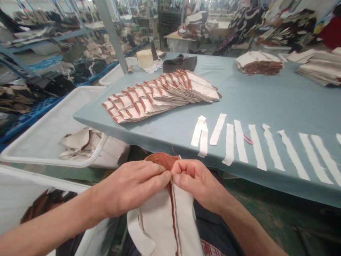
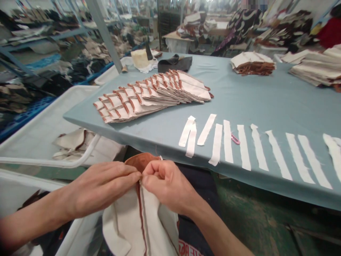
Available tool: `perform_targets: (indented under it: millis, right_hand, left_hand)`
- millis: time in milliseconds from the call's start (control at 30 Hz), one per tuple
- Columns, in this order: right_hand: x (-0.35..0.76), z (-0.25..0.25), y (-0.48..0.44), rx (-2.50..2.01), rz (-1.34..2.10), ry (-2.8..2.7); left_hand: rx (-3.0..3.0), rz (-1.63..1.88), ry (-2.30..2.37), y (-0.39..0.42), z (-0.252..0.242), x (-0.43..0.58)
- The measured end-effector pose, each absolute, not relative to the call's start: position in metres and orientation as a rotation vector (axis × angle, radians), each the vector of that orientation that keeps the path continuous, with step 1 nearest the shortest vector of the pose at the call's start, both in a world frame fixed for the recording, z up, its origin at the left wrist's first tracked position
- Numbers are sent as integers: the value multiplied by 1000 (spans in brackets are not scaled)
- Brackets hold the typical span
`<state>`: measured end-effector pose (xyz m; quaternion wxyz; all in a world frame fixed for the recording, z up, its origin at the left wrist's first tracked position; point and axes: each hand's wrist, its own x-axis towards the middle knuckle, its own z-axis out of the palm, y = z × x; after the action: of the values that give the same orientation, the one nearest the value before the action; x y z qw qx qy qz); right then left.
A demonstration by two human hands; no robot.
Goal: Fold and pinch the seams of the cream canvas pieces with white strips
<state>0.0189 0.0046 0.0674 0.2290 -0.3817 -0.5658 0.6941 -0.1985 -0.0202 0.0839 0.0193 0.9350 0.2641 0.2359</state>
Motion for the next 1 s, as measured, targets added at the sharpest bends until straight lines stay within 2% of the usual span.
perform_targets:
  millis: [133, 267, 533, 733, 1000]
  right_hand:
    - [27, 74, 0, -960, 1504, -1835]
    - [30, 75, -3, -867, 1220, -2008]
    - [30, 58, -9, -891, 1248, -1944]
    - [26, 53, -9, -778, 1130, -1985]
    - [32, 71, -15, -671, 964, -2167]
  left_hand:
    - [2393, 548, 961, -17, 100, -202]
    - [2154, 395, 857, -7, 113, -204]
    - [2636, 602, 755, -8, 79, -199]
    - [2393, 588, 762, -9, 76, -205]
    - [2190, 462, 785, -11, 94, -201]
